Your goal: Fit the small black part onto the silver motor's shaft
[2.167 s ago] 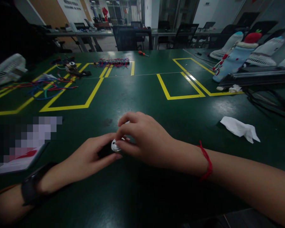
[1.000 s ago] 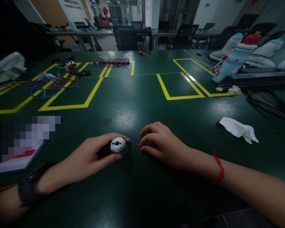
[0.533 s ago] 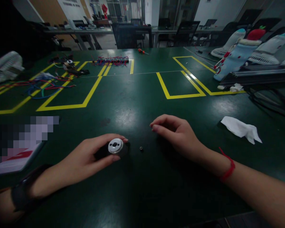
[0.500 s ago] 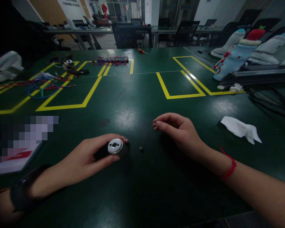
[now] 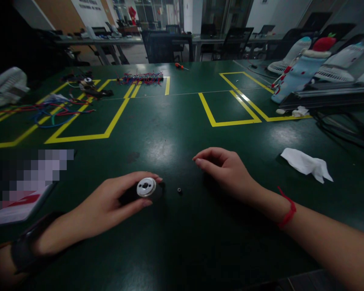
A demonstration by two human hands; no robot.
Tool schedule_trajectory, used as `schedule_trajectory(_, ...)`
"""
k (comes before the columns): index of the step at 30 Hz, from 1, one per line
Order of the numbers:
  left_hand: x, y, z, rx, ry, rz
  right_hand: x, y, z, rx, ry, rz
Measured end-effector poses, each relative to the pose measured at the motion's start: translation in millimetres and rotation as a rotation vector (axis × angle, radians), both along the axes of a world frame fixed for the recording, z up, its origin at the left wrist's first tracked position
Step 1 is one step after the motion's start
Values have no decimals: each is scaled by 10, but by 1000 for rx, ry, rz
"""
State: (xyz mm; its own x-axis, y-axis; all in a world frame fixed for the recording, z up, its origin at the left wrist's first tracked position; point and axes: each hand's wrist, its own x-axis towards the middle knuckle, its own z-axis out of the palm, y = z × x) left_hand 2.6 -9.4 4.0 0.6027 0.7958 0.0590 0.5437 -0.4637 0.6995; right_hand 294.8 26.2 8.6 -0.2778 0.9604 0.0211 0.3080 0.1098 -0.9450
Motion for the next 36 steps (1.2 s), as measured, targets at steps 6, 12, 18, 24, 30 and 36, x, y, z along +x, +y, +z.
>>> schedule_trajectory(6,-3,-5,-7,10,4,0,-48,-5,42,220,-354,322)
schedule_trajectory(12,4,-16,-4,2,-11,2,-91,-29,98,276,-507,425)
schedule_trajectory(18,17,-13,-4,1,-29,-8,-205,-54,127,325,-621,472)
schedule_trajectory(24,25,-1,-7,15,-51,-13,-336,-8,314,375,-573,521)
schedule_trajectory(30,7,-1,-22,43,-60,-12,-641,-22,541,514,-434,477)
schedule_trajectory(36,23,-5,-24,31,-72,-28,-731,-66,508,504,-450,495)
